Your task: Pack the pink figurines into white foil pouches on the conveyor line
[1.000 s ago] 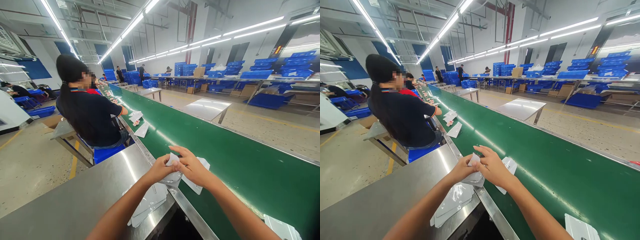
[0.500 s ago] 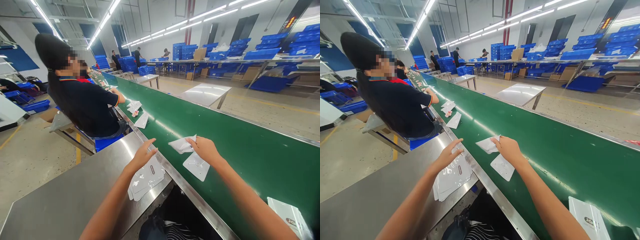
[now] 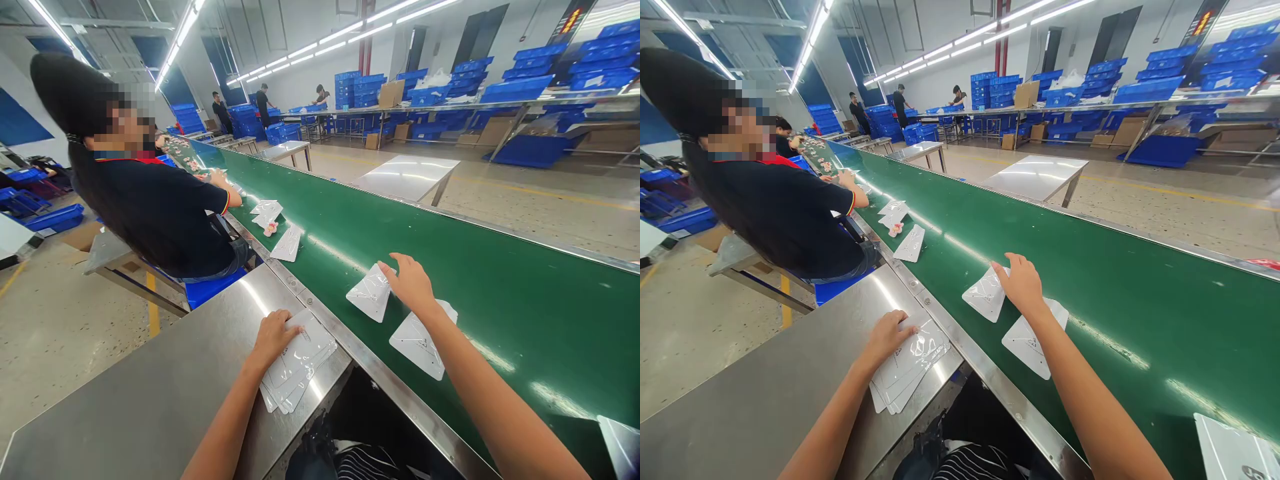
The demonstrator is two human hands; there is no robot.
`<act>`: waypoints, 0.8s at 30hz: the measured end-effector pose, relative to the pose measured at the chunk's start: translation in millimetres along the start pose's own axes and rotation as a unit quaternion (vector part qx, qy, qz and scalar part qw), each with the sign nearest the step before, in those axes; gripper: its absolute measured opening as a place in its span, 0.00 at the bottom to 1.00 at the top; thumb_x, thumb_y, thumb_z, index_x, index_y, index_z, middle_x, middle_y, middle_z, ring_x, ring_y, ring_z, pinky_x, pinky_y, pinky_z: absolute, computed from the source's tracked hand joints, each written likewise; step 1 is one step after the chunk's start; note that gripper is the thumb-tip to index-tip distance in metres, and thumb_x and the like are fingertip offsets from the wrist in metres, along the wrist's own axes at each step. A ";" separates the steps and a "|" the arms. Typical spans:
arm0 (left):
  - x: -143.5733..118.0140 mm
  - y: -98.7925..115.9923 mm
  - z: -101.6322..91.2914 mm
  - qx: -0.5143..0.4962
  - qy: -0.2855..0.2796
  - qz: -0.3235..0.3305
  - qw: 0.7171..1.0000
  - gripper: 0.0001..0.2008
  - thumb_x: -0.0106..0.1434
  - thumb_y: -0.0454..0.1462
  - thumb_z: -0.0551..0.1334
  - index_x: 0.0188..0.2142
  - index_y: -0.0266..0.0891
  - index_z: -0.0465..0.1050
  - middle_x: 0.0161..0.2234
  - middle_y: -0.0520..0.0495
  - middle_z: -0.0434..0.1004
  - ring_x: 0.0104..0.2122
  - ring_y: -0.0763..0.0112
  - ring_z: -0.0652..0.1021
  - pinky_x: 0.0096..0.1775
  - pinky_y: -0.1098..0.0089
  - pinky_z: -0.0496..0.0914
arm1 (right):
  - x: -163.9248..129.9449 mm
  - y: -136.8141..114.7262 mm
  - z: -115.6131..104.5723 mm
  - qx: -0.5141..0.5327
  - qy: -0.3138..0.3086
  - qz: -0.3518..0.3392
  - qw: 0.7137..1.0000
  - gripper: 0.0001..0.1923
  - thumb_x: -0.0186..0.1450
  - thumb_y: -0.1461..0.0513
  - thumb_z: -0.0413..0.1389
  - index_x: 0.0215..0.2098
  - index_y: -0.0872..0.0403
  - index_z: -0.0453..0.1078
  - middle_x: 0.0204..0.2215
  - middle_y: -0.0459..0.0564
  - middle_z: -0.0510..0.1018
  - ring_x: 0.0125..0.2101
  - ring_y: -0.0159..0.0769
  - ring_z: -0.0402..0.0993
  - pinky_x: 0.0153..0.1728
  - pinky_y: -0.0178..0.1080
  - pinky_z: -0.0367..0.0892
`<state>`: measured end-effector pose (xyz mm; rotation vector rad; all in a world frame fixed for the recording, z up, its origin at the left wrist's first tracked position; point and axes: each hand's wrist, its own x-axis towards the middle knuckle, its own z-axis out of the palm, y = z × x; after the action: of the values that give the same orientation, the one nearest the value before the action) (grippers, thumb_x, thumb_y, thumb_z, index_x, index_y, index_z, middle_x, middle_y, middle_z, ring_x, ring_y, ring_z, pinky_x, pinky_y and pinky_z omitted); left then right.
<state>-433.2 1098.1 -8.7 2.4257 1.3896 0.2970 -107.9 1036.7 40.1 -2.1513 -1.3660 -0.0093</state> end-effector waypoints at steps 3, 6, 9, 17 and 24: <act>0.9 -9.8 0.6 -0.047 0.001 -0.013 0.999 0.13 0.60 0.46 0.55 0.29 0.40 0.67 0.30 0.49 0.71 0.33 0.64 0.72 0.35 0.67 0.63 | -15.8 -19.5 4.3 0.060 0.037 -0.073 0.995 0.19 0.66 0.53 0.45 0.48 0.54 0.66 0.48 0.54 0.71 0.47 0.46 0.66 0.45 0.45 0.62; -1.8 -14.0 -1.5 -0.089 0.016 0.014 0.996 0.13 0.62 0.46 0.53 0.30 0.41 0.69 0.31 0.50 0.72 0.34 0.66 0.72 0.35 0.68 0.64 | -38.9 -49.2 20.3 0.151 -0.048 -0.159 0.974 0.15 0.67 0.56 0.45 0.45 0.51 0.67 0.44 0.50 0.74 0.44 0.39 0.69 0.45 0.41 0.64; -4.0 -10.0 -8.2 -0.110 0.060 0.069 0.990 0.11 0.62 0.44 0.55 0.32 0.41 0.71 0.32 0.50 0.73 0.36 0.66 0.72 0.39 0.69 0.64 | -59.3 -77.9 42.3 0.200 -0.155 -0.233 0.939 0.16 0.66 0.54 0.47 0.49 0.51 0.65 0.46 0.50 0.73 0.46 0.38 0.68 0.47 0.40 0.63; 0.7 17.9 -54.4 -0.334 -0.093 0.011 0.938 0.19 0.56 0.45 0.63 0.46 0.41 0.67 0.31 0.52 0.73 0.31 0.69 0.72 0.31 0.73 0.65 | -62.5 -104.3 46.9 0.183 -0.166 -0.275 0.929 0.09 0.66 0.60 0.49 0.32 0.52 0.68 0.28 0.45 0.74 0.31 0.32 0.68 0.31 0.33 0.60; 21.2 36.2 -55.3 -0.401 -0.298 0.073 0.863 0.16 0.57 0.48 0.61 0.35 0.36 0.72 0.26 0.52 0.69 0.28 0.72 0.69 0.29 0.74 0.62 | -42.6 -106.1 17.4 0.111 -0.165 -0.351 0.915 0.09 0.66 0.59 0.49 0.31 0.52 0.69 0.27 0.45 0.73 0.30 0.31 0.66 0.29 0.33 0.56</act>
<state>-412.4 1109.3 56.6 1.6890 0.6163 0.1002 -221.2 1042.0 62.3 -1.4194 -2.1585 0.2272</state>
